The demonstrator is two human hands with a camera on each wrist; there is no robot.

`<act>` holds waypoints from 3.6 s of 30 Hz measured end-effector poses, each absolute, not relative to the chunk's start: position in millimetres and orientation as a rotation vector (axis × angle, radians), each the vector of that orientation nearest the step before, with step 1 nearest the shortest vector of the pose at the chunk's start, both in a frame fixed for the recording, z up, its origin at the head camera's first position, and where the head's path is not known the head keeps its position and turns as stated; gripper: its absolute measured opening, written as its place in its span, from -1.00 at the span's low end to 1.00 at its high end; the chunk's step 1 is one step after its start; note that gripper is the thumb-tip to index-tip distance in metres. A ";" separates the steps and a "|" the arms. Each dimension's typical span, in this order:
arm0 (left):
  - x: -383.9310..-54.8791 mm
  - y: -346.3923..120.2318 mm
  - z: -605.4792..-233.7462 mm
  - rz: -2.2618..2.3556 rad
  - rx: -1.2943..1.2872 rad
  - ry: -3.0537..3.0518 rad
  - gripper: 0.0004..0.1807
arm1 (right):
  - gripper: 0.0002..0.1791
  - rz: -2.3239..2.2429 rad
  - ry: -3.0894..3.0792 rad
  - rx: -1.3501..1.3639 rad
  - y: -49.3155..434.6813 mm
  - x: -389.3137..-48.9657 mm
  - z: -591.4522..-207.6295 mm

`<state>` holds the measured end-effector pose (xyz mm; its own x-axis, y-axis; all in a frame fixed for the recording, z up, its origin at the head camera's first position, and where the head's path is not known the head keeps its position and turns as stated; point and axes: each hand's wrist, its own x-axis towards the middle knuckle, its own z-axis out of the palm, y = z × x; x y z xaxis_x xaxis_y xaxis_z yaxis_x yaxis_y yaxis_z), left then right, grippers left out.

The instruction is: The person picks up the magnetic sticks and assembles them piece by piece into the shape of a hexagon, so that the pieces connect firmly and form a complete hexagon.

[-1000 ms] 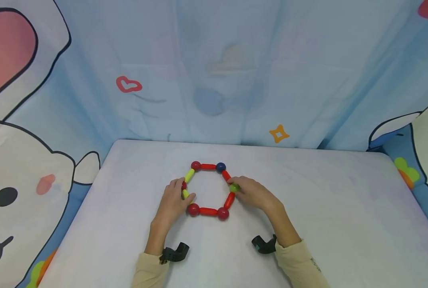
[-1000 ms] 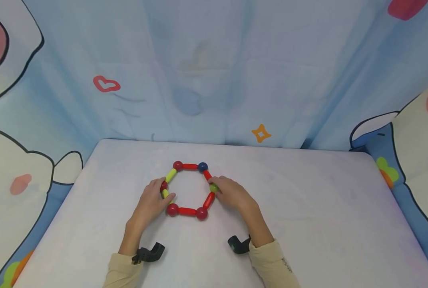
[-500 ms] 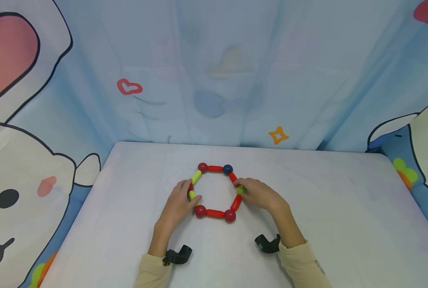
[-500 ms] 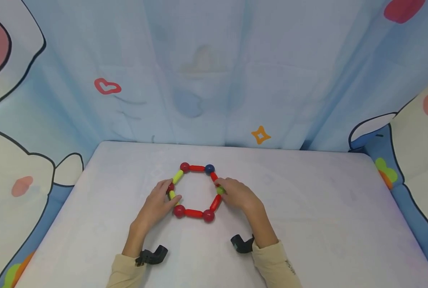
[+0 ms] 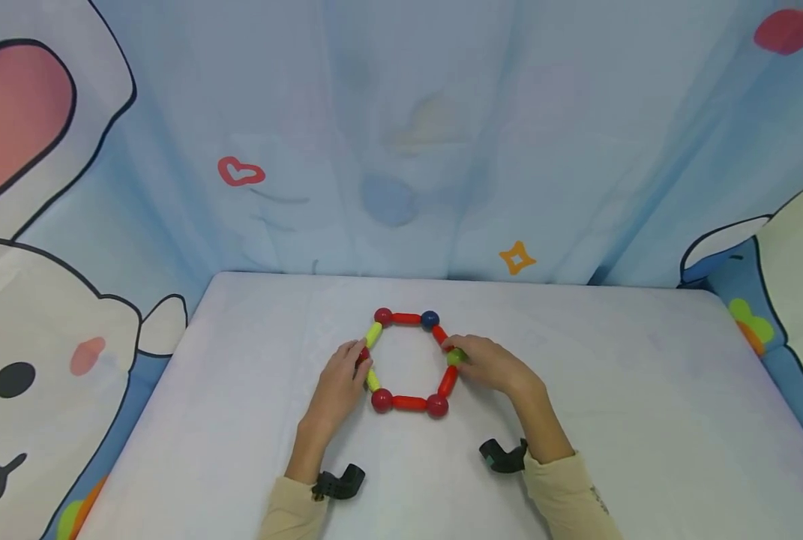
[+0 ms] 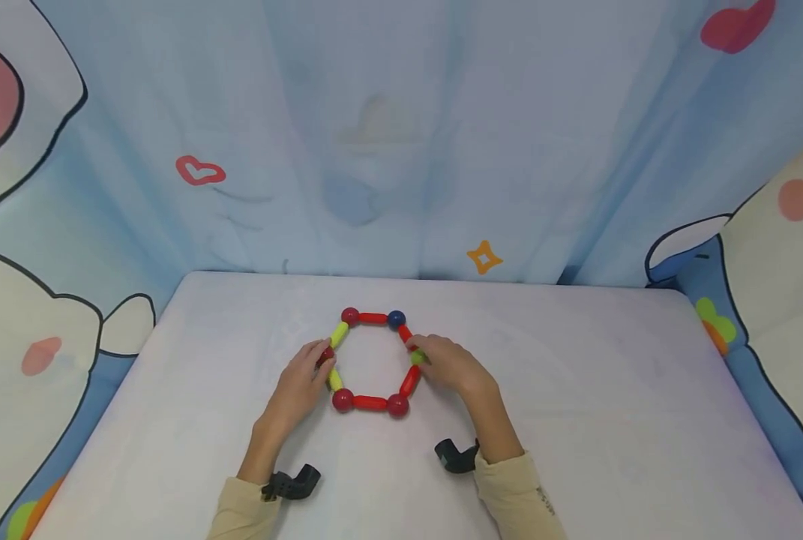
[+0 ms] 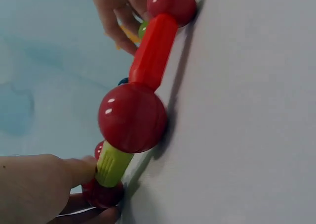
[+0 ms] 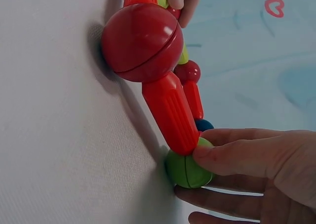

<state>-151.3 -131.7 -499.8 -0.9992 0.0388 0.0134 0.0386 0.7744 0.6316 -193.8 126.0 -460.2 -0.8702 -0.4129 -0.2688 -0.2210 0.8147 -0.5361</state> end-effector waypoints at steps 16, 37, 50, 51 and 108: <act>-181.9 -110.8 -498.7 1.051 0.021 2.964 -0.39 | -0.48 -0.768 2.688 -0.423 141.7 -204.2 -472.9; -182.5 -104.6 -505.6 1.026 0.031 2.999 -0.56 | -0.65 -0.804 2.753 -0.345 128.7 -203.8 -478.6; -187.1 -99.7 -509.4 1.077 -0.051 3.066 -0.53 | -0.63 -0.767 2.751 -0.308 127.3 -201.7 -476.0; -187.7 -99.4 -509.4 1.085 -0.067 3.063 -0.51 | -0.63 -0.765 2.751 -0.305 127.2 -201.6 -475.9; -186.1 -122.3 -488.4 1.149 -0.102 2.888 -0.62 | -0.50 -0.857 2.710 -0.288 147.8 -205.8 -468.0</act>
<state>-186.1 -122.3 -488.4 -0.9973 -0.0493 -0.0539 -0.0729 0.7247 0.6852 -205.8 147.8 -468.0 -0.9397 -0.2718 -0.2073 -0.1033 0.8038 -0.5859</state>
